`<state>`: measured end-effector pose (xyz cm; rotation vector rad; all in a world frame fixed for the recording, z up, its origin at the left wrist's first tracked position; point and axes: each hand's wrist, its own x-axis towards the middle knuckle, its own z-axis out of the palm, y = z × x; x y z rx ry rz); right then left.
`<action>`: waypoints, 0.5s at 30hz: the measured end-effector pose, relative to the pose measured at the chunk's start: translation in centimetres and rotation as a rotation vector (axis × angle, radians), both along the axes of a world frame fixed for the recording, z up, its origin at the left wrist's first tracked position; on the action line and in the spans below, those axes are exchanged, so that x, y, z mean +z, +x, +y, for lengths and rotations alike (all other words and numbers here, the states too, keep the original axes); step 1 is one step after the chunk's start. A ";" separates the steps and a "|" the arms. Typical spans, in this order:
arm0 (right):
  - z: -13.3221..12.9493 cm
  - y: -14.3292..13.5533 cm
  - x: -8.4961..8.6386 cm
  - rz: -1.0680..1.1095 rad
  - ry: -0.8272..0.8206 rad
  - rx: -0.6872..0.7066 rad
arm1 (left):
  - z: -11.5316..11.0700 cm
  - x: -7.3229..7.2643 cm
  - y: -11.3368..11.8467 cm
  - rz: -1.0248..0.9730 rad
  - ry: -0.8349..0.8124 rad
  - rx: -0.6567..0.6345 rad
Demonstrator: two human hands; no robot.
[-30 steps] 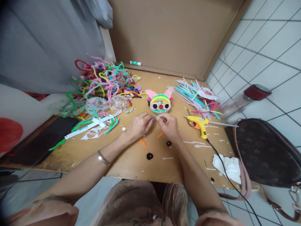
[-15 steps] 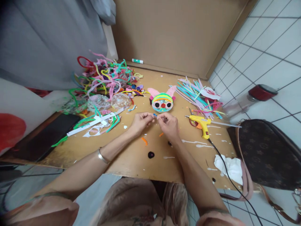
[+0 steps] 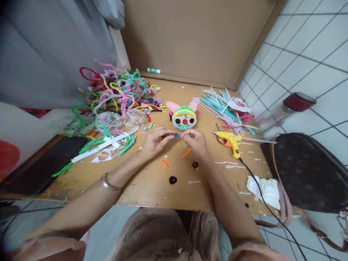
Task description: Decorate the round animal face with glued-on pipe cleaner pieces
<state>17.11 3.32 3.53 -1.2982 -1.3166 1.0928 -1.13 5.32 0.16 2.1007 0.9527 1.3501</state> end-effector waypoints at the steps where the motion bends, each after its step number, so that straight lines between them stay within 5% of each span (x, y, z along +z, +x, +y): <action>1: 0.0 0.0 0.0 0.007 -0.007 0.012 | 0.0 0.0 0.0 0.006 -0.019 -0.015; 7: 0.1 0.1 -0.1 0.044 -0.032 0.040 | 0.3 0.1 -0.4 0.058 -0.049 -0.095; 15: 0.1 -0.2 -0.3 0.169 -0.071 0.064 | 0.7 -0.4 -0.3 0.026 0.172 -0.132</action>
